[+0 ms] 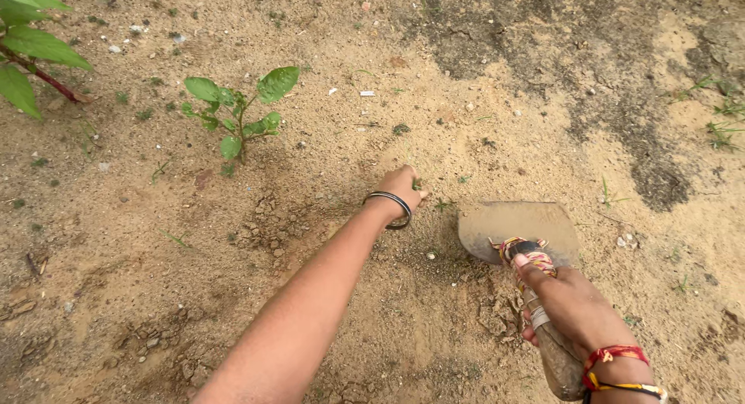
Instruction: The person uses a small hand hoe to dig into the sandy soil and remove small plants from the garden area.
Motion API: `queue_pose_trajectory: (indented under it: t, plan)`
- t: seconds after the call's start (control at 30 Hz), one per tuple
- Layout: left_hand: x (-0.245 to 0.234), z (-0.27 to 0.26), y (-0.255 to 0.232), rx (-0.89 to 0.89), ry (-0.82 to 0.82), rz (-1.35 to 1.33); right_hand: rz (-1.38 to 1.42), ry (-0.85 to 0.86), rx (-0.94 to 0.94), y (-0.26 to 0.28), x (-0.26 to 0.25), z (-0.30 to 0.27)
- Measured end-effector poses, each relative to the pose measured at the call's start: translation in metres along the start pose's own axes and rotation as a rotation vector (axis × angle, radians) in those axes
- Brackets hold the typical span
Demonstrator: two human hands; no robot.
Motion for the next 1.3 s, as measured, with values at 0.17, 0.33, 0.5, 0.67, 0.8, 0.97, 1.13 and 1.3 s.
queue_pose_trajectory:
  t: [0.17,0.33,0.5,0.67,0.8,0.97,1.13,1.3]
  plan:
    - [0.028,-0.013,-0.032,0.238,-0.031,0.358,-0.113,-0.026,-0.024,-0.002,-0.007,0.004]
    - [0.055,-0.023,-0.035,0.190,0.108,0.552,-0.123,-0.001,-0.049,-0.008,-0.008,0.017]
    - [0.042,-0.005,-0.048,0.166,-0.041,0.349,-0.101,0.019,-0.058,-0.011,-0.009,0.029]
    - [0.033,0.016,-0.074,0.200,-0.164,0.364,-0.092,0.006,-0.028,-0.009,-0.011,0.037]
    - [0.045,0.031,-0.077,0.198,-0.179,0.471,-0.085,0.001,-0.063,0.005,-0.013,0.042]
    - [0.051,0.040,-0.074,0.205,-0.181,0.530,-0.168,-0.004,-0.059,0.018,-0.016,0.045]
    - [0.046,0.041,-0.076,0.209,-0.175,0.446,-0.225,-0.020,-0.058,0.021,-0.015,0.043]
    - [0.052,0.049,-0.075,0.260,-0.186,0.485,-0.261,-0.020,-0.052,0.013,-0.016,0.052]
Point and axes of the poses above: each hand's wrist, its own z-axis towards the middle knuckle, its own x-axis out of the palm, y = z × x, the point moved 10 cm from there along z, towards the middle knuckle, and after that the axes turned 1 degree about -z, right-handed, at the moved point
